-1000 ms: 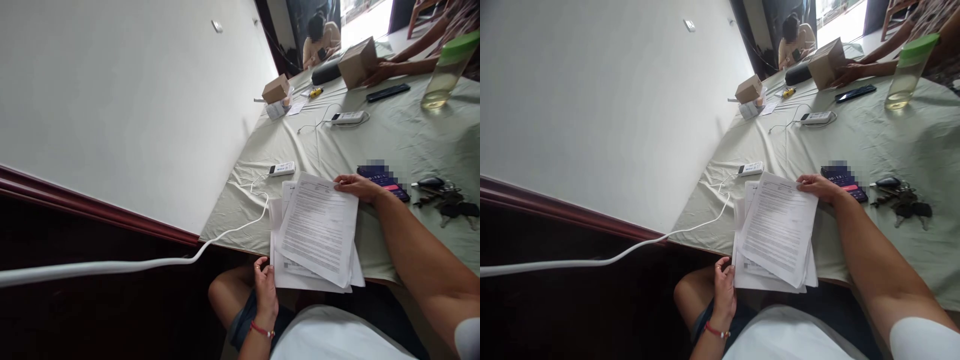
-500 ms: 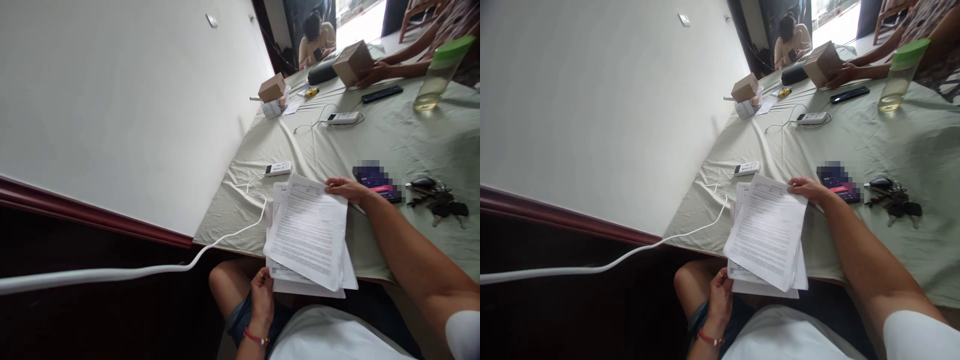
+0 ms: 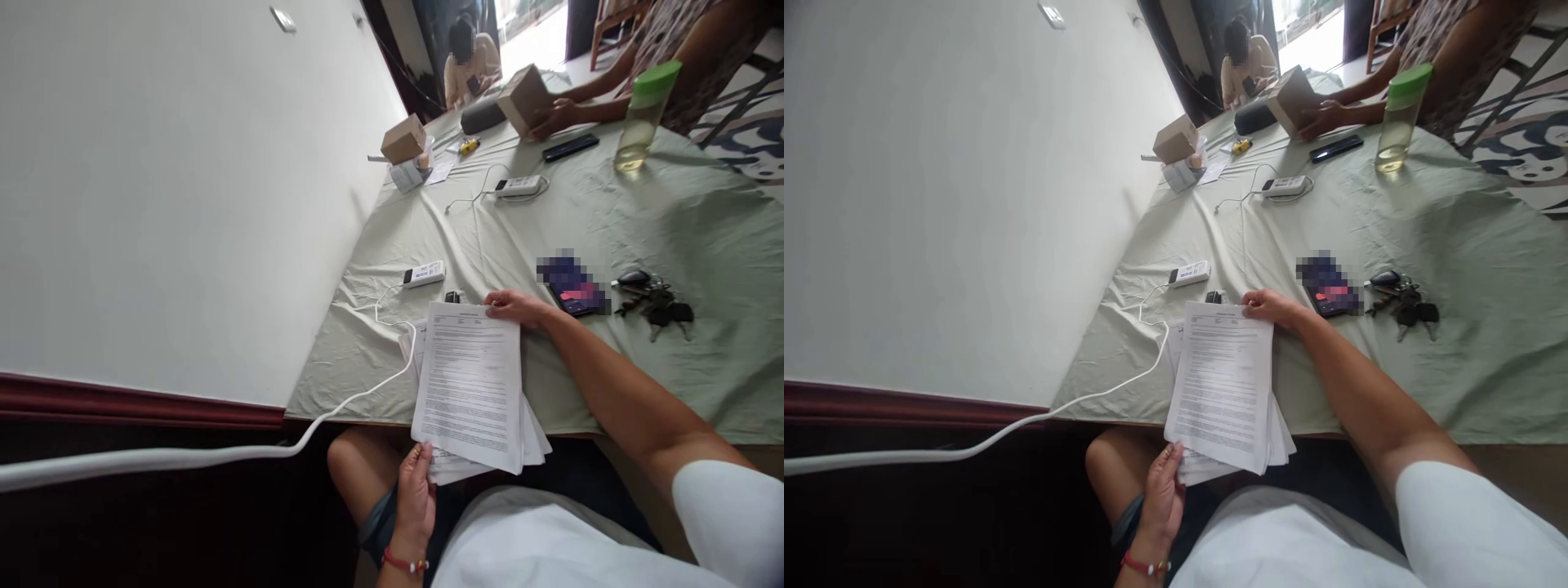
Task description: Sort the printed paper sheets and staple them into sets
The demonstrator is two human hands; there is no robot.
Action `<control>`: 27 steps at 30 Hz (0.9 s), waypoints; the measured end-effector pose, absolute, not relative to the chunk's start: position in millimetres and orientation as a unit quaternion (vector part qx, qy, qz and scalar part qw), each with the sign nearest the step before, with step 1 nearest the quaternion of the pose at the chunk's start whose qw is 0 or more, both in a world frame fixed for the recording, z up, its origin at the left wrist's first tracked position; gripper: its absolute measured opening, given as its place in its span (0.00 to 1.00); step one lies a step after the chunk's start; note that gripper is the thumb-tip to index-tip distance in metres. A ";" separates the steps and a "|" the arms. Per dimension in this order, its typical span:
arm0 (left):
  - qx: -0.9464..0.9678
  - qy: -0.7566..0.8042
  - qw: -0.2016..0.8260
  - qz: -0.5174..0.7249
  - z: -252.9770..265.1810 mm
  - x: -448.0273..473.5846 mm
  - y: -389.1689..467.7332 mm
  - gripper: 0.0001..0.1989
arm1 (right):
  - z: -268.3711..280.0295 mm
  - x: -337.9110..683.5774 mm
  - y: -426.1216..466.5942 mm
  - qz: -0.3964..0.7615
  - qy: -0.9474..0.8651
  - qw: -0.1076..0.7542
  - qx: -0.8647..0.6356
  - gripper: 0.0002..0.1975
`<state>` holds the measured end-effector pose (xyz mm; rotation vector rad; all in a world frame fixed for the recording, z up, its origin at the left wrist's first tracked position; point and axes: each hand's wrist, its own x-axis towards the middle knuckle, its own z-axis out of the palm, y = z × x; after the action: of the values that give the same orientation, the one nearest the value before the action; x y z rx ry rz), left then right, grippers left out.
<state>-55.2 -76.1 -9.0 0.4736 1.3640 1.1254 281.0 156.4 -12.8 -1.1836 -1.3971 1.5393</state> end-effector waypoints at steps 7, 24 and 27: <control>0.199 0.606 0.588 0.498 -17.5 -53.5 -74.8 0.26 | -8.0 281.1 157.7 0.522 -0.597 0.355 -0.495 0.15; 0.196 0.619 0.546 0.530 -25.1 -53.6 -74.6 0.30 | -17.0 296.4 164.2 0.513 -0.552 0.401 -0.520 0.19; 0.185 0.615 0.541 0.543 -25.8 -51.9 -74.8 0.31 | -19.1 299.0 165.9 0.507 -0.522 0.425 -0.538 0.19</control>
<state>-51.9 -74.8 -25.8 0.4398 1.4613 1.2897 299.0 165.9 -19.1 -1.3464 -1.3053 1.2680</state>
